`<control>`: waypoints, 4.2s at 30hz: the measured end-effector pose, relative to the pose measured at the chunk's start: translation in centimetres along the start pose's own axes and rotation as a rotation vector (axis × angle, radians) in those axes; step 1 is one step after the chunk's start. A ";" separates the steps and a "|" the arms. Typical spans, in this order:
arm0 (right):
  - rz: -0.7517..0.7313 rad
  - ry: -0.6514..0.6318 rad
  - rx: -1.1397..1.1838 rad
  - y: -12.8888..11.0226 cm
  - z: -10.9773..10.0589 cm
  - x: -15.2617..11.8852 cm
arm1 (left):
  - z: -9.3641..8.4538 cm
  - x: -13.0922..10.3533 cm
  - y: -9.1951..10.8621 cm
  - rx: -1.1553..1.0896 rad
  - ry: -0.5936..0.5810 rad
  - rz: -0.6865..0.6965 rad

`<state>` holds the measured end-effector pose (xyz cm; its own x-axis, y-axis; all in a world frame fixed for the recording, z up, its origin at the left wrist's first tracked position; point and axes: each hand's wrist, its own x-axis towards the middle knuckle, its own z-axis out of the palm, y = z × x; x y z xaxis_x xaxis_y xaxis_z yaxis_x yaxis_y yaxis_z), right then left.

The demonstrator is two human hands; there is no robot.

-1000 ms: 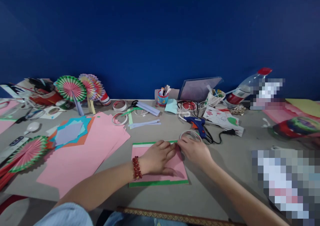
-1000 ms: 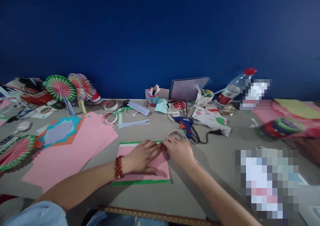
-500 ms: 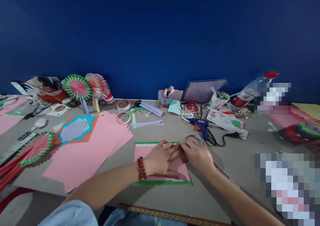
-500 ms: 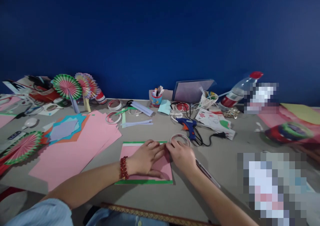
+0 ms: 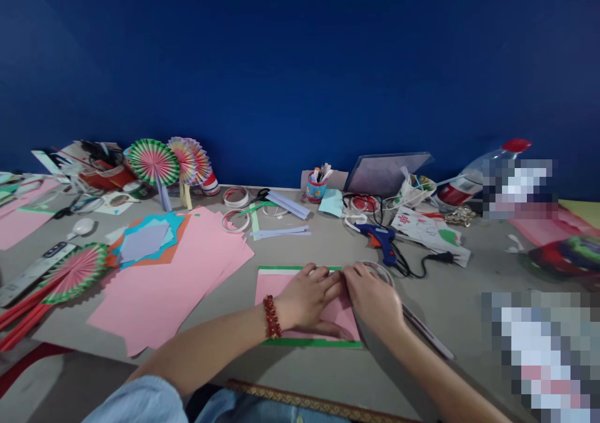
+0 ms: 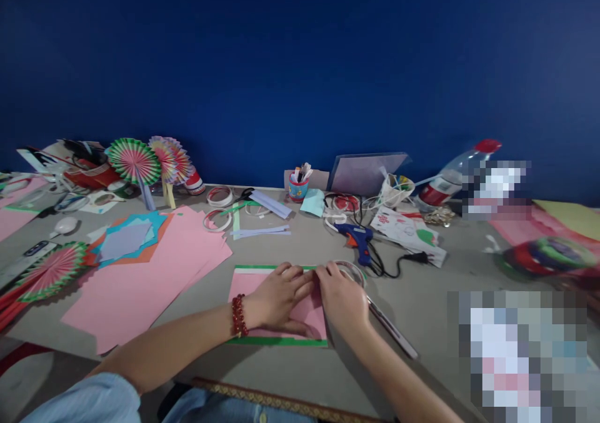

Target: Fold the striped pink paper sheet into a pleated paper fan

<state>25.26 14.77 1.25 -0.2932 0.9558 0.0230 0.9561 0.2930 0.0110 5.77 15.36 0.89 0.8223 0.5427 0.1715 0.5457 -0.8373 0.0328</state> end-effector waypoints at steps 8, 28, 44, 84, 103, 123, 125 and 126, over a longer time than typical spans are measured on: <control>0.024 0.062 0.015 0.2 0.9 -0.4 | 0.0 -0.2 0.2 0.030 -0.022 -0.004; -0.054 0.552 0.164 4.1 -0.8 -5.1 | 0.2 -2.1 0.6 -0.140 -0.006 -0.027; -0.347 0.455 0.489 0.7 -5.1 -3.9 | -6.3 -1.3 -0.5 -0.819 0.323 -0.354; -0.494 0.246 0.102 1.7 -4.0 -8.2 | -7.0 -14.2 1.2 -0.485 0.033 -0.800; -0.524 0.232 0.038 1.4 -2.5 -8.5 | -5.9 -14.9 1.6 -0.334 0.048 -0.699; -0.514 0.229 0.065 1.1 -2.9 -8.6 | -4.5 -15.3 1.7 -0.286 0.085 -0.647; -0.511 0.228 0.075 1.1 -2.9 -8.6 | -4.3 -15.3 1.8 -0.280 0.083 -0.644; -0.514 0.227 0.079 1.1 -2.9 -8.6 | -4.3 -15.3 1.8 -0.278 0.084 -0.643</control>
<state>28.86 6.86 3.92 -0.7058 0.6631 0.2494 0.6852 0.7283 0.0026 -6.54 5.24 2.56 0.3293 0.9379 0.1092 0.8485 -0.3446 0.4017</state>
